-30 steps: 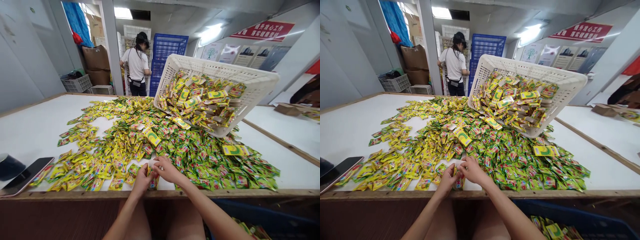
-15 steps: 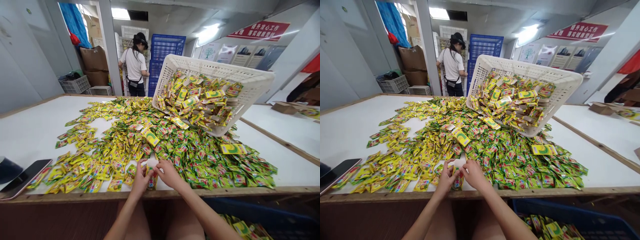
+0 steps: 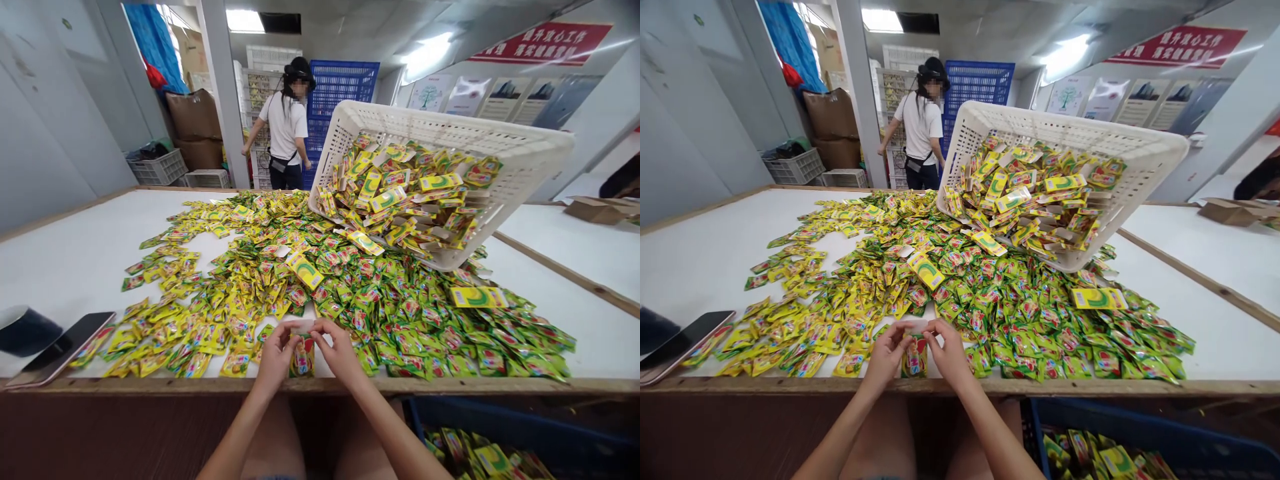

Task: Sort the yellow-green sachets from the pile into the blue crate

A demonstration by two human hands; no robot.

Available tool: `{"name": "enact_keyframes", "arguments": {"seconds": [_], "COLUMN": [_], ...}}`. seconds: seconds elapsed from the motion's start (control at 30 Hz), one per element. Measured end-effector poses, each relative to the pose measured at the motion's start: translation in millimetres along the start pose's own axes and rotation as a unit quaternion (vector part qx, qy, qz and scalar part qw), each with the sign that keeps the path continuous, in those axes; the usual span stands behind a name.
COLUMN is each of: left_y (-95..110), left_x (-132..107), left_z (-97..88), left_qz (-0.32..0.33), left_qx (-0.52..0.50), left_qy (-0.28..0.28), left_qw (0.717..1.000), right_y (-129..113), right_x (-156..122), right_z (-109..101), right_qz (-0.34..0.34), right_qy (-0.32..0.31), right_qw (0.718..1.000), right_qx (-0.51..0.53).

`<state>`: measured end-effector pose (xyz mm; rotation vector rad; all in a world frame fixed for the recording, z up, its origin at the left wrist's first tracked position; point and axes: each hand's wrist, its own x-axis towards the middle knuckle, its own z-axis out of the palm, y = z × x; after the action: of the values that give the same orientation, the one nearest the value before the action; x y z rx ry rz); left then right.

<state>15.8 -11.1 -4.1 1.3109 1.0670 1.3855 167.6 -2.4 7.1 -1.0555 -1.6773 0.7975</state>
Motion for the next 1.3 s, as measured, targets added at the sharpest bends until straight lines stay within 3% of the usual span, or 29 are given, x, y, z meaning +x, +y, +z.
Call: {"name": "enact_keyframes", "arguments": {"seconds": [0.1, 0.23, 0.47, 0.83, 1.1, 1.3], "left_y": [7.0, 13.9, 15.2, 17.9, 4.8, 9.8], "left_x": [-1.2, -4.8, -7.1, 9.3, -7.2, -13.1], "left_z": [-1.5, -2.7, -1.3, -0.4, -8.2, -0.4], "left_qz": [0.0, 0.013, -0.012, -0.032, -0.04, -0.026], "left_qx": [-0.034, 0.014, 0.037, 0.054, 0.035, 0.054], "left_qy": [-0.012, -0.038, -0.013, -0.002, -0.017, -0.046], "left_qw": [0.999, 0.999, 0.999, 0.998, 0.998, 0.997], "right_y": [-2.7, -10.1, -7.7, -10.4, 2.3, -2.4], "right_x": [-2.2, -8.6, -11.5, 1.0, -18.3, -23.7], "right_z": [3.5, 2.3, 7.7, 6.3, 6.7, 18.5], "right_qz": [0.005, -0.02, 0.013, 0.059, 0.041, 0.059], "right_qy": [0.018, -0.01, 0.033, 0.008, -0.008, -0.05], "right_qw": [0.999, 0.999, 0.999, 0.998, 0.998, 0.995], "right_qx": [0.039, 0.024, 0.014, 0.035, 0.05, 0.068]}}
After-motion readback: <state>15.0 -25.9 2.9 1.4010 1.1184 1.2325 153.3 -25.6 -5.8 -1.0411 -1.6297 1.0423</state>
